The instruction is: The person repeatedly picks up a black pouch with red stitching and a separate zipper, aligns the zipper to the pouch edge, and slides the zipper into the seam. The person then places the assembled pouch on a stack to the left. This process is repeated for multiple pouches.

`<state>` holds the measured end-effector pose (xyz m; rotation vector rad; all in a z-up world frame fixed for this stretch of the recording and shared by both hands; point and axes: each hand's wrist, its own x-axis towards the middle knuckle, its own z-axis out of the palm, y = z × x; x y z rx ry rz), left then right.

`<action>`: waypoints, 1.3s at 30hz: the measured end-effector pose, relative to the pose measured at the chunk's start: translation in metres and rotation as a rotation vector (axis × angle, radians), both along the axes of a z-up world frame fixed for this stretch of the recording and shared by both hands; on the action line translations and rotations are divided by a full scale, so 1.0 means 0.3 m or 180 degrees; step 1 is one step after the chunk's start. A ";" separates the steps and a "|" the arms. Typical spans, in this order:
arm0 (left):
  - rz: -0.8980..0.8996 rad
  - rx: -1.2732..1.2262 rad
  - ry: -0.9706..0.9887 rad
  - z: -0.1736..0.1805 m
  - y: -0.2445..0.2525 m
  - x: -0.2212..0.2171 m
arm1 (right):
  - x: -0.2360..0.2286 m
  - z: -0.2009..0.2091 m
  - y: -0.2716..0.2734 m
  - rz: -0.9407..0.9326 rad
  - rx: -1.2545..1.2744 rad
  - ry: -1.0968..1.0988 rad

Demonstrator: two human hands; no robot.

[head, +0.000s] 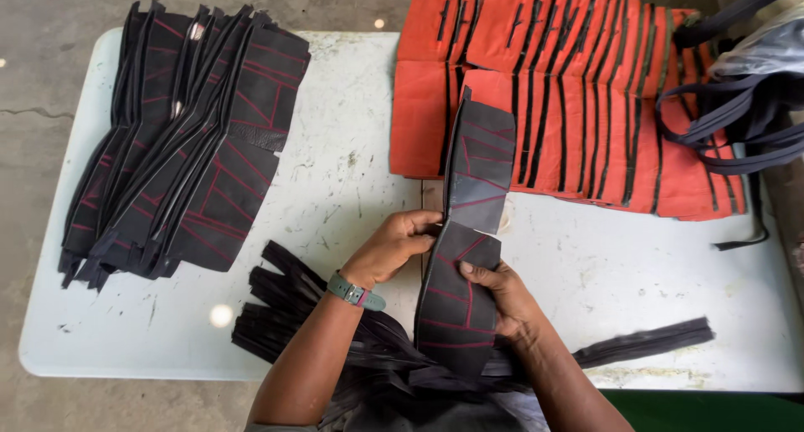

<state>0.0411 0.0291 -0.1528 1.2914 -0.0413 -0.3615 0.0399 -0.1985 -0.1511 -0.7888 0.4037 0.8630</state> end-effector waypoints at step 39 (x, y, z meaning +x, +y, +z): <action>0.1447 0.1752 -0.0747 0.115 -0.086 0.061 | 0.048 0.075 -0.028 0.0611 -0.1005 -0.1060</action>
